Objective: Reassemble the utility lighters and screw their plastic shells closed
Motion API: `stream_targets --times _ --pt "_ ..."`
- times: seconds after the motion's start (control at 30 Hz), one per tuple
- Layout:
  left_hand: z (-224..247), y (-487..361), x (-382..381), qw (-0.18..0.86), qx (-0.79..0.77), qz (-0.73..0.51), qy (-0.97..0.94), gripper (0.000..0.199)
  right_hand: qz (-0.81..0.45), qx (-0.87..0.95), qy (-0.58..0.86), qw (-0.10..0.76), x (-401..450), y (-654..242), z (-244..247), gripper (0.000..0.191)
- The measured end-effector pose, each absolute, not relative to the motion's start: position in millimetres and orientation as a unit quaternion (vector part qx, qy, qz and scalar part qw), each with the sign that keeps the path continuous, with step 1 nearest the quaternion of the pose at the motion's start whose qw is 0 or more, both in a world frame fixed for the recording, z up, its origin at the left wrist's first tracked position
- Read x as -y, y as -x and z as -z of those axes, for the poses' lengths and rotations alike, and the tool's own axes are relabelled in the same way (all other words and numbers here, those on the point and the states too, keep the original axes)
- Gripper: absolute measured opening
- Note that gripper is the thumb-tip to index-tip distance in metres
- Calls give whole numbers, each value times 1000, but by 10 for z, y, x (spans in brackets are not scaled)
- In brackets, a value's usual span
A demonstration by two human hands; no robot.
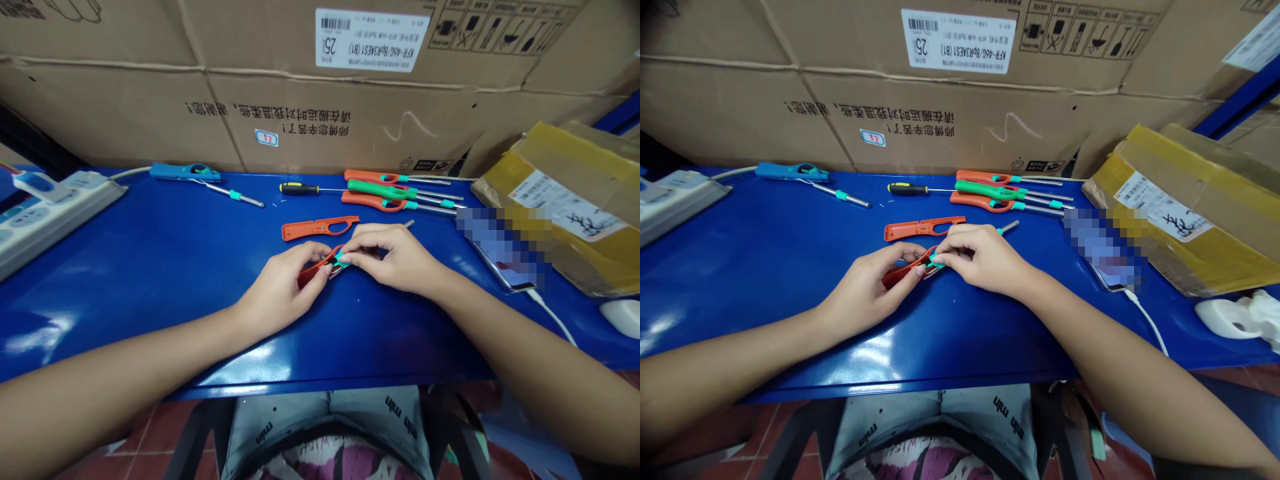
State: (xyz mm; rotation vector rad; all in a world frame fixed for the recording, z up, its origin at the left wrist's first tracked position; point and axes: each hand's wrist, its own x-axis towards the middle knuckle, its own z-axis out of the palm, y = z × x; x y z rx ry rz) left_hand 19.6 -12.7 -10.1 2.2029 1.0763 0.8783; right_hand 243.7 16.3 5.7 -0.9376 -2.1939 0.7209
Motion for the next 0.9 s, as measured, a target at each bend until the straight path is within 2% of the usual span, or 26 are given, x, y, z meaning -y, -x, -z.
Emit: stream_targets --times 0.17,0.37,0.67,0.77,0.9 --pt "92 -197 134 273 -400 -332 -810 18 -268 837 344 330 -156 -2439 -70 10" --pt "81 -211 131 309 -414 -341 -785 27 -188 866 318 338 -125 -2448 -87 13" --pt "91 -198 96 296 -410 -351 -788 20 -203 854 349 327 -104 -2420 -99 12" --pt "111 -197 109 336 -421 -348 -768 23 -219 845 353 336 -116 -2420 -91 13" --pt "141 -213 126 442 -440 -343 -703 30 -241 832 371 336 -129 -2414 -80 13"
